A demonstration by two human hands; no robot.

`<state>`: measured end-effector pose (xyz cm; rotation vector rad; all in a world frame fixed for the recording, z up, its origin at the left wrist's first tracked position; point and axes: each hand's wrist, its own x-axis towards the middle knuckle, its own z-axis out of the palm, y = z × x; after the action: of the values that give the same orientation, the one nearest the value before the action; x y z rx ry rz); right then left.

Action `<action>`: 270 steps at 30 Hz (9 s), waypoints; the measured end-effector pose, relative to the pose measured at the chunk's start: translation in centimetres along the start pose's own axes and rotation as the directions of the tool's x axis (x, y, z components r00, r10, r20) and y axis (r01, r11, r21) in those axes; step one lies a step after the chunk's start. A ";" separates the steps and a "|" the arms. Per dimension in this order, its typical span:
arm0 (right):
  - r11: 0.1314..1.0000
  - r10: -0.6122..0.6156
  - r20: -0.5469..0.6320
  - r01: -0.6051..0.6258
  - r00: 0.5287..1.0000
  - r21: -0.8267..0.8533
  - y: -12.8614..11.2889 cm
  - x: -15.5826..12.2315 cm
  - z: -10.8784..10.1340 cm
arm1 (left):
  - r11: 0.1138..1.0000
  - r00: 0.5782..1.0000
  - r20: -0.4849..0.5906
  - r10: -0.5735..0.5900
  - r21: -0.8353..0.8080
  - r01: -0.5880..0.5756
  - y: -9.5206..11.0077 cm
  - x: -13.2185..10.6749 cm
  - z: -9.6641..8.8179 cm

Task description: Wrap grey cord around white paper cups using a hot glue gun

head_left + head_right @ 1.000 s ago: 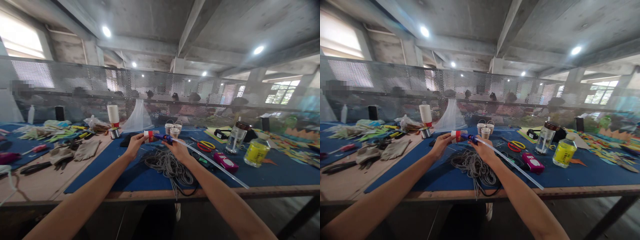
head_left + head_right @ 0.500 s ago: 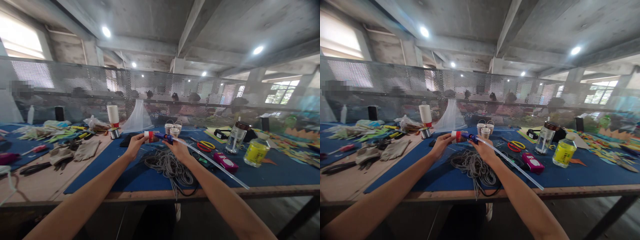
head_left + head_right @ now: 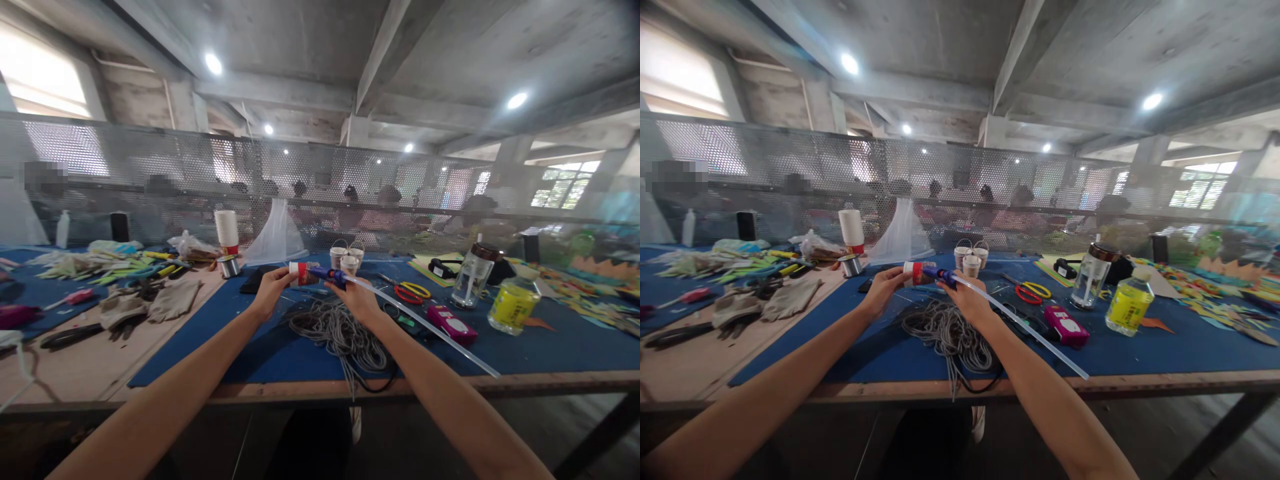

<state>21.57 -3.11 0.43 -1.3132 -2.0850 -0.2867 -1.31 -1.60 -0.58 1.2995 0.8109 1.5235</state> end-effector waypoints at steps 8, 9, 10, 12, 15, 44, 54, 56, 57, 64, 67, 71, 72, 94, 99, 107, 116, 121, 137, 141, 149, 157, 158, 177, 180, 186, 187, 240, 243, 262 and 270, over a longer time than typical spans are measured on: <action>1.000 -0.011 0.009 0.011 1.000 0.016 0.0 0.0 0.0 | 1.000 0.999 -0.030 0.017 0.003 -0.017 -0.1 0.1 -0.2; 1.000 -0.013 0.010 0.013 1.000 0.020 0.1 -0.1 0.0 | 1.000 0.999 -0.032 0.015 0.000 -0.015 -0.1 0.1 -0.2; 1.000 -0.017 0.009 0.016 1.000 0.024 0.1 -0.1 0.0 | 1.000 0.999 -0.035 0.017 0.000 -0.017 0.0 0.1 -0.2; 0.999 -0.024 0.006 0.024 1.000 0.034 0.2 -0.1 0.2 | 1.000 0.999 -0.041 0.025 0.006 -0.025 0.0 0.1 -0.2; 0.998 -0.024 0.012 0.023 1.000 0.052 0.3 -0.1 0.5 | 0.999 0.998 -0.047 0.034 0.013 -0.033 0.0 0.2 -0.3; 0.858 0.335 0.118 -0.355 0.935 0.372 5.1 1.8 2.3 | 0.995 0.988 -0.139 -0.074 -0.084 0.062 0.2 0.4 -0.5; 0.869 0.473 0.230 -0.493 0.851 0.037 5.1 1.4 4.0 | 0.996 0.991 -0.125 -0.046 -0.083 0.035 0.8 0.1 0.0; 0.850 0.510 0.221 -0.526 0.831 0.015 5.1 1.3 4.2 | 0.995 0.993 -0.105 -0.047 -0.094 0.037 0.8 0.0 0.0; 0.843 0.524 0.216 -0.538 0.824 0.006 5.0 1.3 4.3 | 0.995 0.994 -0.095 -0.048 -0.097 0.039 0.8 0.0 0.1; 0.893 0.450 0.120 -0.449 0.885 -0.038 4.4 1.0 3.7 | 0.995 0.998 -0.036 -0.043 -0.094 0.039 0.4 0.1 0.0; 0.952 0.302 0.007 -0.302 0.953 0.052 3.4 1.6 2.8 | 0.996 0.999 -0.016 -0.032 -0.083 0.031 0.3 0.0 0.0; 0.856 0.147 0.139 -0.196 0.979 0.478 0.9 2.7 2.3 | 0.997 1.000 -0.004 -0.003 -0.072 0.003 0.3 0.1 0.0; 0.792 0.113 0.191 -0.204 0.975 0.576 0.1 2.8 2.5 | 0.997 1.000 -0.005 0.000 -0.075 0.000 0.2 0.1 -0.1; 0.751 0.117 0.016 -0.099 0.993 0.653 -2.6 1.8 0.9 | 0.999 0.999 0.051 0.000 0.048 -0.003 0.3 -0.4 0.6; 0.840 0.083 -0.063 -0.035 0.995 0.541 -2.5 1.7 0.5 | 0.991 0.996 0.080 -0.035 0.134 0.024 0.9 -0.9 0.9; 0.872 0.078 -0.121 -0.008 0.990 0.490 -2.1 2.0 1.2 | 0.974 0.994 0.098 -0.049 0.226 0.026 1.7 -1.5 1.5; 0.859 0.112 -0.173 -0.008 0.979 0.512 -1.8 2.1 1.4 | 0.960 0.988 0.141 -0.066 0.279 0.024 1.9 -1.6 1.4; 0.853 0.127 -0.166 -0.022 0.978 0.522 -1.5 2.1 1.8 | 0.966 0.987 0.151 -0.055 0.259 0.014 2.1 -1.8 1.6; 0.852 0.148 -0.126 -0.062 0.981 0.520 -1.4 2.2 1.8 | 0.967 0.984 0.165 -0.069 0.252 0.026 2.3 -1.9 1.7; 0.838 0.156 -0.108 -0.073 0.982 0.541 -1.5 2.2 1.7 | 0.969 0.981 0.186 -0.056 0.248 0.009 1.9 -1.7 1.4; 0.826 0.157 -0.072 -0.091 0.985 0.557 -1.5 2.3 1.5 | 0.968 0.978 0.204 -0.043 0.251 -0.010 1.6 -1.5 1.1; 0.805 0.151 -0.030 -0.105 0.988 0.584 -1.3 2.3 1.6 | 0.970 0.977 0.205 -0.062 0.243 0.011 2.1 -1.9 1.4; 0.804 0.151 -0.027 -0.107 0.988 0.585 -1.2 2.3 1.6 | 0.971 0.977 0.207 -0.059 0.240 0.008 2.1 -1.8 1.4; 0.796 0.146 0.050 -0.148 0.988 0.587 -0.7 2.4 2.2 | 0.968 0.961 0.265 -0.073 0.251 0.004 1.4 -1.4 1.0; 0.768 0.132 0.053 -0.136 0.990 0.626 -0.5 2.4 2.0 | 0.969 0.973 0.223 -0.064 0.248 0.007 1.2 -1.1 0.7; 0.754 0.166 0.104 -0.194 0.981 0.627 -0.8 2.1 1.8 | 0.995 0.991 0.125 -0.054 0.094 0.042 0.8 -0.5 0.3; 0.758 0.151 0.109 -0.185 0.983 0.626 -0.9 2.1 1.9 | 0.996 0.992 0.114 -0.054 0.076 0.045 0.8 -0.5 0.3; 0.863 -0.237 -0.218 0.308 0.947 0.401 -2.3 0.7 2.3 | 0.998 0.993 0.099 -0.059 0.027 0.057 0.0 -0.1 -0.2; 0.868 -0.248 -0.217 0.316 0.944 0.383 -2.4 0.6 2.2 | 0.998 0.994 0.093 -0.050 0.033 0.047 -0.1 -0.1 -0.1; 0.882 -0.251 -0.229 0.319 0.941 0.346 -2.7 0.5 1.8 | 1.000 0.995 0.101 -0.005 0.006 0.004 0.1 -0.2 0.1; 0.880 -0.272 -0.233 0.339 0.934 0.332 -2.8 0.5 1.9 | 0.999 0.996 0.093 -0.016 0.035 0.013 0.4 -0.3 0.3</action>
<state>18.23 -3.09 -0.31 -0.7062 -2.0614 -0.1320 -1.09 -2.06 -0.27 1.3767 0.7880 1.4317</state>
